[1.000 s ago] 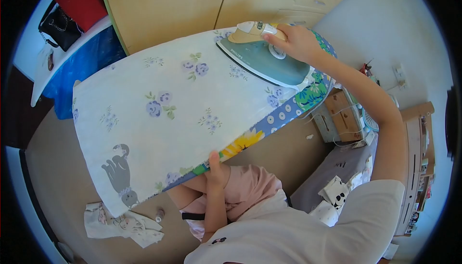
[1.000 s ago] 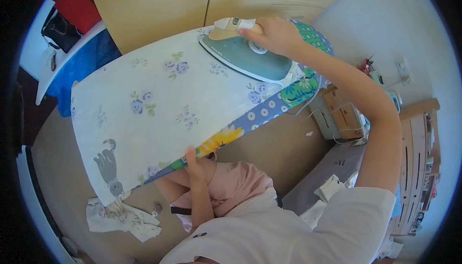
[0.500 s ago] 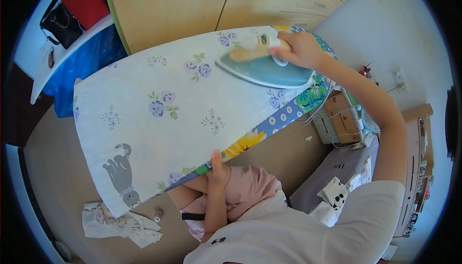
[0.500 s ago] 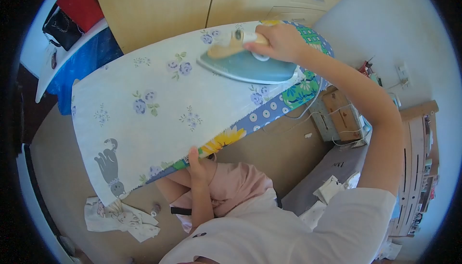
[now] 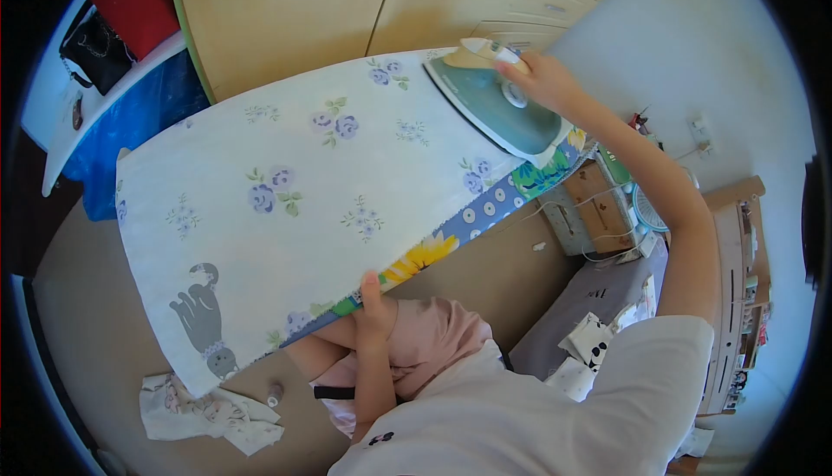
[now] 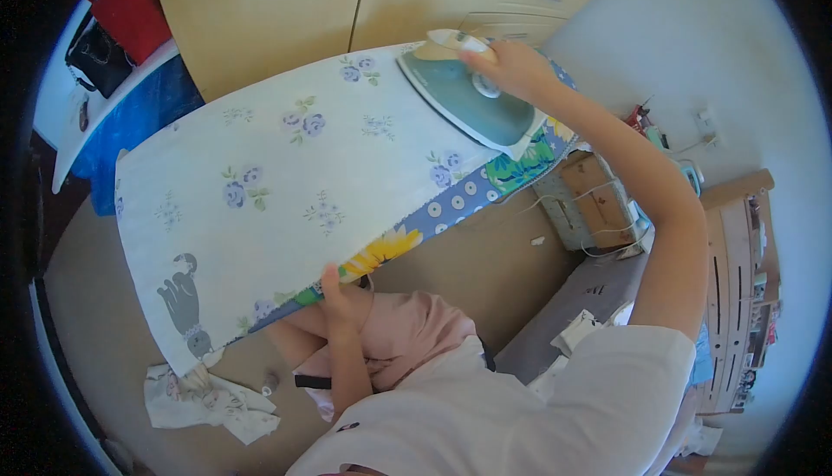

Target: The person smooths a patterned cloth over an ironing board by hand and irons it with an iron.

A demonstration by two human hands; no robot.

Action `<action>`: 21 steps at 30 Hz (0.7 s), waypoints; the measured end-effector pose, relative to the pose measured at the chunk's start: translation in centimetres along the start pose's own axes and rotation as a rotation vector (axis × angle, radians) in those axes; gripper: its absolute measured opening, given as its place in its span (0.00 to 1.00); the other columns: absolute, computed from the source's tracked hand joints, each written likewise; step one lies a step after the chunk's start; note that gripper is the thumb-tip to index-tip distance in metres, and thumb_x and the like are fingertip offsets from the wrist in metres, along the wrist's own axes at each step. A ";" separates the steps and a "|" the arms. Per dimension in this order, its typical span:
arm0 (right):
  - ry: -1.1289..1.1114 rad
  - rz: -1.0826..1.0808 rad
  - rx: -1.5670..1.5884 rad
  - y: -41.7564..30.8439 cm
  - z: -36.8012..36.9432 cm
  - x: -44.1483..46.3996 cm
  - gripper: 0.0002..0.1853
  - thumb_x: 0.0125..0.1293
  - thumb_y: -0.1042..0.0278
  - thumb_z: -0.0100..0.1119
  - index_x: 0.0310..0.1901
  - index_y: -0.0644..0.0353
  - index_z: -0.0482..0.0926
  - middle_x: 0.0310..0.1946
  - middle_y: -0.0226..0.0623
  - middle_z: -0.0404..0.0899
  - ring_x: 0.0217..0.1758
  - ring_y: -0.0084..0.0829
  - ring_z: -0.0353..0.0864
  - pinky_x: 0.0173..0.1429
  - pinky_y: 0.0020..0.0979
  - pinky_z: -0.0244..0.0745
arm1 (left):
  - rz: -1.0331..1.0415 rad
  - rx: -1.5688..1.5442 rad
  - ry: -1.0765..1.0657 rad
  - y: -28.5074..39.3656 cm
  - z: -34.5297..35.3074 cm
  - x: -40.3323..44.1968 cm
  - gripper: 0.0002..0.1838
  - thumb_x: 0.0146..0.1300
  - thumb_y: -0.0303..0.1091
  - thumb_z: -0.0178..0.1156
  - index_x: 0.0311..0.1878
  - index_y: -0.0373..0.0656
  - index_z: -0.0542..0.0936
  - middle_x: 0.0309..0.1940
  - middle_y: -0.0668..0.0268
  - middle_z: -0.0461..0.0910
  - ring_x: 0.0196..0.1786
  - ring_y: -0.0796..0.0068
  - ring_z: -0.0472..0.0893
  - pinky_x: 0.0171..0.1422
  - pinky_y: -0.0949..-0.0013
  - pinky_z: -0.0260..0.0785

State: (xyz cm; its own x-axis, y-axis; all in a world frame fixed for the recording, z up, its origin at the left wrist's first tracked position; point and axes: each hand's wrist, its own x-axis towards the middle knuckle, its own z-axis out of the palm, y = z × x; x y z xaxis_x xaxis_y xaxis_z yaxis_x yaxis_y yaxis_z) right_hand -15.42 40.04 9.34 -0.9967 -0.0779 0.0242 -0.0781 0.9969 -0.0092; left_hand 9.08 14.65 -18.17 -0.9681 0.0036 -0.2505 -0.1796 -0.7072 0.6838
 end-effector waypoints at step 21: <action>0.020 0.612 1.019 12.2 -2.7 -7.5 0.23 0.58 0.44 0.58 0.33 0.60 0.73 0.12 0.28 0.66 0.12 0.21 0.65 0.17 0.23 0.62 | 0.135 0.046 0.076 4.6 6.1 -0.2 0.21 0.67 0.44 0.39 0.42 0.33 0.73 0.33 0.61 0.78 0.39 0.67 0.77 0.48 0.71 0.67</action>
State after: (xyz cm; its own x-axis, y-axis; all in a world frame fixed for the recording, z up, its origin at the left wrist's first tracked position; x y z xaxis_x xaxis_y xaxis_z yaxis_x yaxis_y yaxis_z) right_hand -8.88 52.85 11.71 -0.8749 0.4177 -0.2450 0.4191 0.3997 -0.8152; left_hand 7.41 15.68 -10.81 -0.9681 -0.1441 -0.2048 -0.0586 -0.6646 0.7449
